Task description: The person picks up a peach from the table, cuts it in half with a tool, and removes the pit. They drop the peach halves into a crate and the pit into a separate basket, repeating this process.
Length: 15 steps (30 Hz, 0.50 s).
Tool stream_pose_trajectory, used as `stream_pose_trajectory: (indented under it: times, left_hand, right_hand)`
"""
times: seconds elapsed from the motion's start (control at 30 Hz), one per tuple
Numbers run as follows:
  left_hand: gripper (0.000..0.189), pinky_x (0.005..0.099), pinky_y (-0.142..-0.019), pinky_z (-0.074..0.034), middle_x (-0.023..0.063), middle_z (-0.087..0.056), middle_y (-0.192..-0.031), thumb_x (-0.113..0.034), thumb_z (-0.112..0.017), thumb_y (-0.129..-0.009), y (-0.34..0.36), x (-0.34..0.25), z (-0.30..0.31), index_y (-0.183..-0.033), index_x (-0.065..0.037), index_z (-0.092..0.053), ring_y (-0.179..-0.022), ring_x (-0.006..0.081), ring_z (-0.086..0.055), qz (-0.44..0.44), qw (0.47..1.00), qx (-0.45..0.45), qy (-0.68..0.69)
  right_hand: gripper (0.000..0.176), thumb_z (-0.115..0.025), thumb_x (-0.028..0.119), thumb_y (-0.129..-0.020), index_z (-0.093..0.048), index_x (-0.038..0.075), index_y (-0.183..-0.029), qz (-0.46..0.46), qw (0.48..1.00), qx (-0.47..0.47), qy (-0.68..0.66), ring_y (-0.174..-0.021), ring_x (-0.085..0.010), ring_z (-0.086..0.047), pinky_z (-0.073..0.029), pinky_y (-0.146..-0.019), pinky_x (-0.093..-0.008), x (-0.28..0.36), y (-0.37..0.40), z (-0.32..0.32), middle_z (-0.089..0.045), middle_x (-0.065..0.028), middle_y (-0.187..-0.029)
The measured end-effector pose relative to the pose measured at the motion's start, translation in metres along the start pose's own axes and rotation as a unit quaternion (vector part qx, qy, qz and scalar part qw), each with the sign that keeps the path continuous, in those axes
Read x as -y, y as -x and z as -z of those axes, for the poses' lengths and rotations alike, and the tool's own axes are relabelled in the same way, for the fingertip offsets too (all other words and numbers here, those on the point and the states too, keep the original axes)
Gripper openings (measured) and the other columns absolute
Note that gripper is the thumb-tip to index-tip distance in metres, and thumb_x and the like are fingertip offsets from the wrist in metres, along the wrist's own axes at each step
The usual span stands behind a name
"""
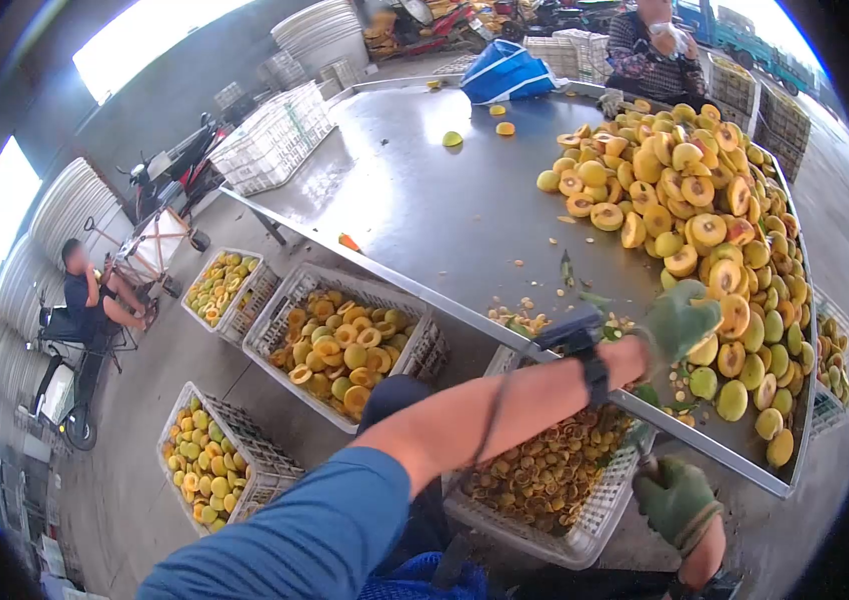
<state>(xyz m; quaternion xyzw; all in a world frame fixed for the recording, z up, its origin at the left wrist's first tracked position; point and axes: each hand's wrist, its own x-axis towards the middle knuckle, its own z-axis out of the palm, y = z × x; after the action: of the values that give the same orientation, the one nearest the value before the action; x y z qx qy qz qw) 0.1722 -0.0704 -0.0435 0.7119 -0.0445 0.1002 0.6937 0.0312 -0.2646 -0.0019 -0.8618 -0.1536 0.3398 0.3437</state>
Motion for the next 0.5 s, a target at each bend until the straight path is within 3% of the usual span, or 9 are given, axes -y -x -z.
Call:
stream_pose_trajectory:
  times: [0.03, 0.07, 0.1, 0.17, 0.23, 0.27, 0.33, 0.4, 0.5]
  left_hand:
    - [0.022, 0.0383, -0.078, -0.053, 0.0102, -0.067, -0.093, -0.027, -0.066, -0.094, 0.012, -0.004, 0.016, -0.101, -0.006, -0.067, -0.089, 0.0200, -0.066, 0.033, 0.986, 0.034, 0.157]
    - [0.020, 0.0315, -0.074, -0.054, 0.0035, -0.064, -0.088, -0.024, -0.059, -0.102, 0.030, -0.001, 0.028, -0.098, -0.005, -0.065, -0.083, 0.0114, -0.061, -0.077, 0.995, -0.052, 0.037]
    - [0.024, 0.0295, -0.074, -0.055, 0.0023, -0.065, -0.091, -0.026, -0.056, -0.105, 0.032, 0.026, 0.041, -0.097, -0.006, -0.065, -0.080, 0.0119, -0.063, 0.037, 0.929, -0.032, 0.367]
    - [0.032, 0.0318, -0.075, -0.059, 0.0069, -0.069, -0.102, -0.031, -0.051, -0.107, 0.087, -0.020, 0.085, -0.115, -0.004, -0.065, -0.085, 0.0164, -0.069, -0.011, 0.941, 0.134, 0.311]
    - [0.036, 0.0278, -0.081, -0.059, 0.0059, -0.069, -0.109, -0.034, -0.046, -0.108, 0.123, -0.084, 0.101, -0.121, -0.005, -0.062, -0.097, 0.0131, -0.069, 0.002, 0.971, 0.138, 0.193]
    - [0.029, 0.0289, -0.086, -0.058, 0.0073, -0.069, -0.112, -0.026, -0.052, -0.104, 0.124, -0.084, 0.110, -0.121, -0.004, -0.062, -0.102, 0.0144, -0.068, 0.099, 0.946, 0.114, 0.287]
    - [0.029, 0.0307, -0.093, -0.057, 0.0093, -0.069, -0.117, -0.011, -0.060, -0.096, 0.132, -0.078, 0.118, -0.123, -0.002, -0.061, -0.110, 0.0166, -0.067, 0.116, 0.963, 0.074, 0.233]
    - [0.044, 0.0321, -0.098, -0.055, 0.0104, -0.068, -0.121, 0.002, -0.067, -0.086, 0.144, -0.073, 0.117, -0.129, -0.001, -0.058, -0.114, 0.0183, -0.066, -0.066, 0.996, 0.057, -0.036]
    - [0.071, 0.0323, -0.098, -0.055, 0.0106, -0.066, -0.126, 0.012, -0.072, -0.074, 0.148, -0.075, 0.122, -0.140, 0.000, -0.050, -0.115, 0.0196, -0.066, -0.086, 0.990, 0.085, -0.067]
  right_hand:
    - [0.021, -0.063, 0.024, -0.098, -0.068, 0.004, -0.097, -0.034, 0.998, -0.012, -0.047, -0.057, -0.0149, -0.061, -0.050, -0.053, -0.0322, 0.019, 0.003, 0.002, -0.063, -0.0044, -0.067]
    - [0.023, -0.062, 0.026, -0.099, -0.067, 0.004, -0.096, 0.001, 0.996, -0.049, -0.077, -0.055, -0.0097, -0.055, -0.046, -0.051, -0.0287, 0.037, 0.006, 0.000, -0.058, 0.0001, -0.066]
    - [0.022, -0.063, 0.026, -0.099, -0.067, 0.005, -0.097, 0.025, 0.993, -0.041, -0.106, -0.055, -0.0092, -0.055, -0.045, -0.050, -0.0280, 0.054, 0.007, 0.001, -0.058, 0.0003, -0.067]
    - [0.019, -0.064, 0.026, -0.100, -0.065, 0.006, -0.098, 0.055, 0.976, -0.065, -0.200, -0.055, -0.0084, -0.054, -0.042, -0.048, -0.0266, 0.063, 0.009, 0.004, -0.059, 0.0007, -0.070]
    - [0.018, -0.065, 0.025, -0.100, -0.063, 0.007, -0.101, 0.143, 0.946, -0.106, -0.272, -0.057, -0.0067, -0.053, -0.041, -0.049, -0.0244, 0.052, -0.010, -0.005, -0.060, 0.0005, -0.074]
    - [0.019, -0.066, 0.024, -0.100, -0.063, 0.006, -0.102, 0.100, 0.944, -0.079, -0.304, -0.057, -0.0055, -0.053, -0.042, -0.050, -0.0235, 0.067, -0.006, -0.005, -0.060, 0.0010, -0.074]
    - [0.020, -0.066, 0.024, -0.100, -0.064, 0.005, -0.103, 0.114, 0.939, -0.077, -0.317, -0.058, -0.0051, -0.054, -0.043, -0.051, -0.0231, 0.075, -0.010, -0.012, -0.061, 0.0018, -0.073]
    - [0.021, -0.066, 0.025, -0.100, -0.064, 0.004, -0.103, 0.133, 0.935, -0.070, -0.322, -0.059, -0.0045, -0.054, -0.044, -0.052, -0.0232, 0.078, -0.012, -0.024, -0.060, 0.0027, -0.073]
    - [0.023, -0.067, 0.024, -0.099, -0.065, 0.002, -0.102, 0.155, 0.937, -0.064, -0.305, -0.065, -0.0028, -0.053, -0.045, -0.055, -0.0239, 0.080, -0.019, -0.036, -0.059, 0.0041, -0.074]
